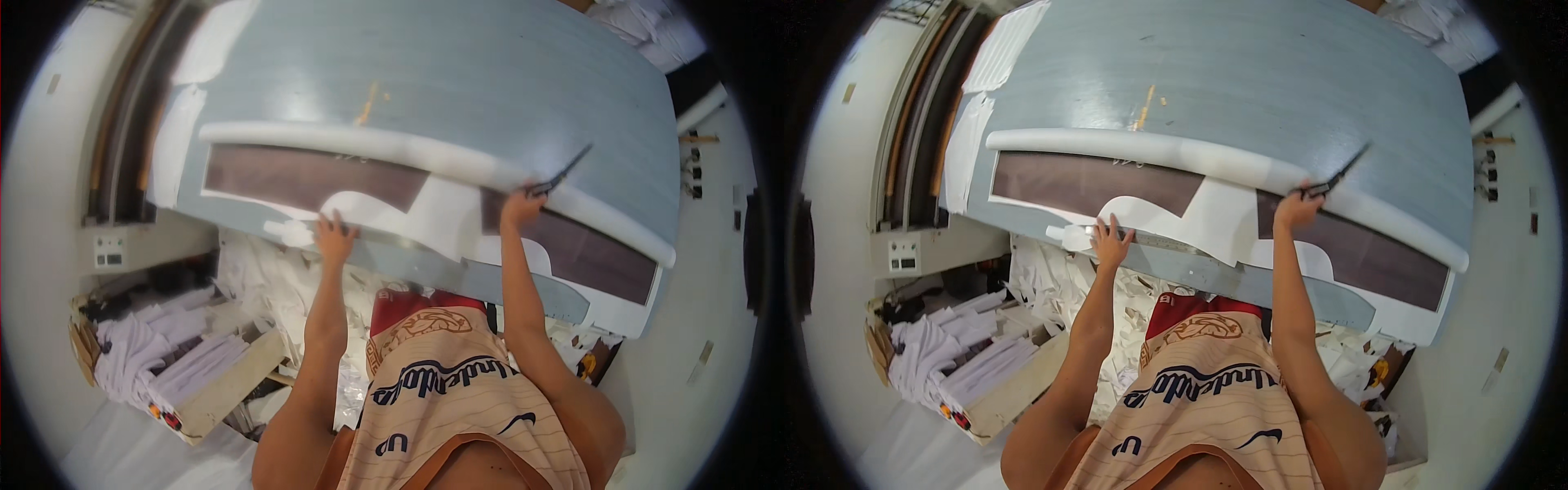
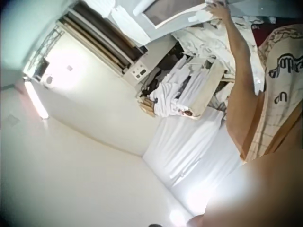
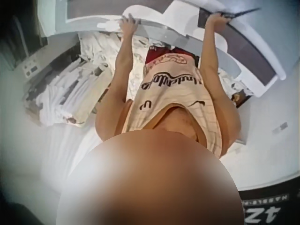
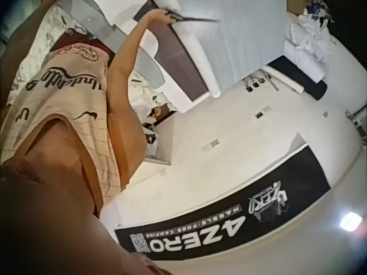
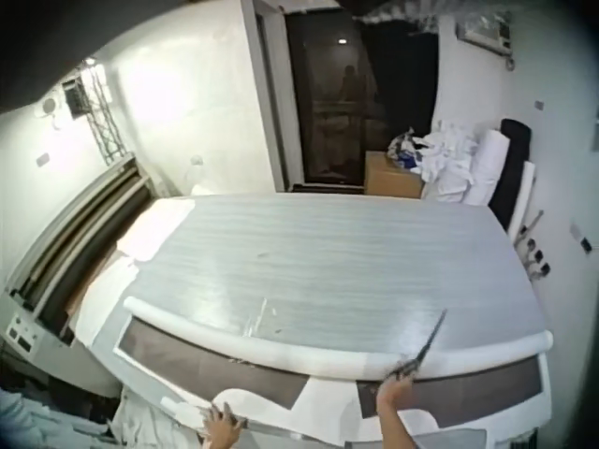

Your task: Cutting out clothing patterns from a large sheet using scissors.

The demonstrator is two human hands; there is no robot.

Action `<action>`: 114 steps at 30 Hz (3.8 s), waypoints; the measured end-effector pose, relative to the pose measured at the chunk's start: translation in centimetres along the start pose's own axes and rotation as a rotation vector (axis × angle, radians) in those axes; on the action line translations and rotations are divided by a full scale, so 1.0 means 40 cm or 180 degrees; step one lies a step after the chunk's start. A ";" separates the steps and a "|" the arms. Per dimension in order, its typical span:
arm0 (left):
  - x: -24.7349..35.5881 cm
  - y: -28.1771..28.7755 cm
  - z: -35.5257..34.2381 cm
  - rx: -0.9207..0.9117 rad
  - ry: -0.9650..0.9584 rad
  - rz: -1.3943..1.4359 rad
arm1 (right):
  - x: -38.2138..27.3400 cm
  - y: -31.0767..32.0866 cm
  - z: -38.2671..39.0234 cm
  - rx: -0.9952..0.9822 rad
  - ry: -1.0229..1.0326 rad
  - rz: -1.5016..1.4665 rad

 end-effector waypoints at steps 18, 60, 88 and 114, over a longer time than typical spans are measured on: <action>0.047 -0.029 -0.038 -0.0545 0.0685 0.0055 | 0.024 -0.388 -0.184 0.0320 -0.0295 -0.0472; 0.050 -0.054 0.152 -0.0102 -0.2752 0.0795 | 0.056 0.923 0.605 -0.1629 -0.1556 -0.0068; -0.102 0.036 0.507 -0.0577 -0.2418 0.1084 | 0.632 1.566 0.762 -0.0465 -0.2836 -0.0477; 0.554 0.004 -0.175 0.0454 -0.3761 0.1307 | 0.400 1.437 0.832 0.0356 -0.2936 -0.0300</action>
Point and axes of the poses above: each hand's wrist, its own z-axis away from the middle knuckle, its own y-axis out of the back of the hand, x = y × z, the point moved 1 cm from there along -z, towards the middle knuckle, and after that the axes turned 7 degrees about y, right-handed, at the moved point
